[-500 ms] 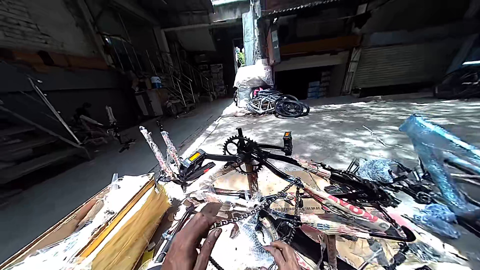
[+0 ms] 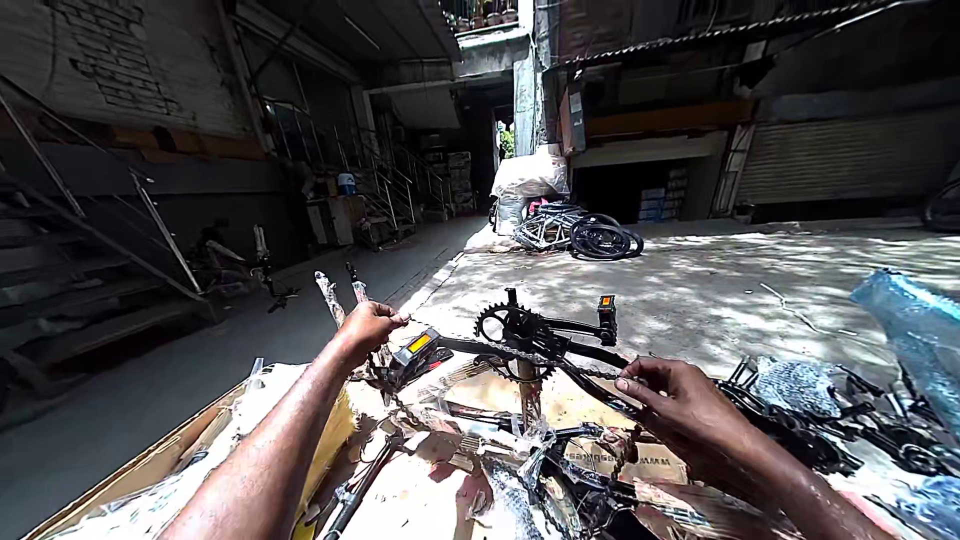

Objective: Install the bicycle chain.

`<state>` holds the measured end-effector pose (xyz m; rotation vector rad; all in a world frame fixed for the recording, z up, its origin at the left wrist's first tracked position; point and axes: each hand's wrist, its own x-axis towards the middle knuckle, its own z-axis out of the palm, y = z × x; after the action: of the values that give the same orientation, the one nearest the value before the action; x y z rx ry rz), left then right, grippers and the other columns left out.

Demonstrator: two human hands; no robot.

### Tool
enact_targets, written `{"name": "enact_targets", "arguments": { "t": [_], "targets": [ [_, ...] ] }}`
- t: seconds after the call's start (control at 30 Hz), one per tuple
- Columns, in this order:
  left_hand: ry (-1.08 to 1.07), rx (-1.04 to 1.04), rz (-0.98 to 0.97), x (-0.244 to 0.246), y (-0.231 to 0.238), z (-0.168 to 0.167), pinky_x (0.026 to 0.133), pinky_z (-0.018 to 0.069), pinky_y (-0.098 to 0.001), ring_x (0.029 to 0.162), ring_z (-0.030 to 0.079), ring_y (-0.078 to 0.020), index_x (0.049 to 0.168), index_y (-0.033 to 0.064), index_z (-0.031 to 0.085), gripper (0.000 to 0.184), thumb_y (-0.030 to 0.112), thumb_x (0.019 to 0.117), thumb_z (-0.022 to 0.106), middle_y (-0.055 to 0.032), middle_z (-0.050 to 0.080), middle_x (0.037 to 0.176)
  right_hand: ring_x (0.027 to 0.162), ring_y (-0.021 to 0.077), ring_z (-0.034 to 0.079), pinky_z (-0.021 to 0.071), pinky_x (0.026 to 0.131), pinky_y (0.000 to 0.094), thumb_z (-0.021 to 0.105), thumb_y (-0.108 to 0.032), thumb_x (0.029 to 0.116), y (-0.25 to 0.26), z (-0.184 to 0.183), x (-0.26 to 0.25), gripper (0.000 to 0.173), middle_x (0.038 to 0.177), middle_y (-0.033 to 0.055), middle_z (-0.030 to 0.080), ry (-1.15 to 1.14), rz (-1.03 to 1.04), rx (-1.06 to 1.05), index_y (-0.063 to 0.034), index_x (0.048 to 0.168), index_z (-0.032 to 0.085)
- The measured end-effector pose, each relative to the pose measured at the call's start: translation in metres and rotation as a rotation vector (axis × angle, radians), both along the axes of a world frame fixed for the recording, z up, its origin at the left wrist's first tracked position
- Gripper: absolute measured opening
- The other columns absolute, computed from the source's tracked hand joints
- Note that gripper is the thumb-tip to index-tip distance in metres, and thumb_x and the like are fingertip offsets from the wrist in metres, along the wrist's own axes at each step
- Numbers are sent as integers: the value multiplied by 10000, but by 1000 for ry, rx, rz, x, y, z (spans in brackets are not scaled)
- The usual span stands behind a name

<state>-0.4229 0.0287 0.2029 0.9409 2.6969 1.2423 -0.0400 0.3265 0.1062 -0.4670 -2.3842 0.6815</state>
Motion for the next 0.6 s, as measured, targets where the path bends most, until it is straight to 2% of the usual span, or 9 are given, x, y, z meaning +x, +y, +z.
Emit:
{"name": "enact_targets", "arguments": {
  "t": [0.03, 0.1, 0.17, 0.2, 0.27, 0.33, 0.43, 0.5, 0.6],
  "targets": [
    [-16, -73, -1, -7, 9, -1, 580, 443, -429, 598, 496, -212, 959, 20, 706, 295, 312, 999, 686, -119, 582, 732, 635, 114, 632, 554, 621, 396, 753, -427, 903, 2, -5, 3, 223, 738, -41, 680, -12, -39, -6, -211, 954, 740],
    [31, -215, -55, -16, 22, -7, 611, 473, -466, 614, 534, -230, 931, 24, 716, 306, 322, 996, 686, -118, 595, 719, 600, 120, 602, 525, 592, 399, 775, -469, 868, 13, -17, 14, 269, 692, -40, 648, -29, -103, -1, -205, 896, 728],
    [14, -195, -192, -23, 24, -23, 666, 479, -490, 675, 576, -244, 897, 15, 709, 217, 194, 1007, 654, -129, 633, 750, 584, 115, 585, 503, 569, 393, 761, -516, 851, 22, -33, 31, 315, 662, -45, 627, -20, -127, -13, -205, 830, 714],
    [-27, -153, -275, -23, 20, -33, 665, 513, -453, 677, 611, -216, 886, 20, 710, 190, 137, 1012, 628, -114, 664, 756, 565, 102, 569, 489, 545, 378, 747, -547, 843, 23, -39, 41, 336, 644, -56, 614, -11, -132, -22, -216, 808, 704],
    [-173, -89, -356, -6, 8, -49, 568, 499, -329, 597, 586, -143, 862, 24, 662, 216, 81, 1037, 550, -77, 642, 709, 539, 85, 554, 479, 516, 366, 718, -608, 821, 19, -45, 57, 366, 628, -79, 601, 11, -162, 0, -243, 800, 701],
    [-336, -101, -359, 6, -5, -69, 451, 405, -229, 479, 475, -73, 878, 43, 645, 235, 92, 1057, 502, -22, 564, 616, 516, 58, 548, 476, 486, 347, 677, -652, 819, 13, -52, 71, 388, 612, -104, 594, 23, -189, 67, -265, 800, 700],
    [-423, -232, -308, 21, -11, -80, 413, 327, -207, 426, 380, -59, 874, 57, 623, 269, 140, 1085, 478, 3, 466, 560, 532, 44, 565, 497, 500, 341, 681, -612, 824, 8, -46, 85, 336, 633, -119, 614, 11, -223, 128, -277, 818, 713],
    [-426, -336, -321, 32, -9, -71, 413, 338, -201, 425, 380, -61, 848, 65, 575, 287, 176, 1094, 478, 12, 432, 554, 552, 66, 588, 516, 523, 363, 716, -561, 843, 14, -41, 88, 292, 658, -102, 641, 19, -245, 101, -269, 841, 725],
    [-408, -480, -332, 44, -9, -42, 399, 327, -188, 417, 385, -54, 925, 51, 638, 290, 238, 1092, 493, 10, 456, 554, 561, 124, 585, 493, 541, 420, 743, -488, 903, 25, -36, 82, 258, 661, -54, 638, 34, -268, 30, -238, 843, 717]
  ]
}}
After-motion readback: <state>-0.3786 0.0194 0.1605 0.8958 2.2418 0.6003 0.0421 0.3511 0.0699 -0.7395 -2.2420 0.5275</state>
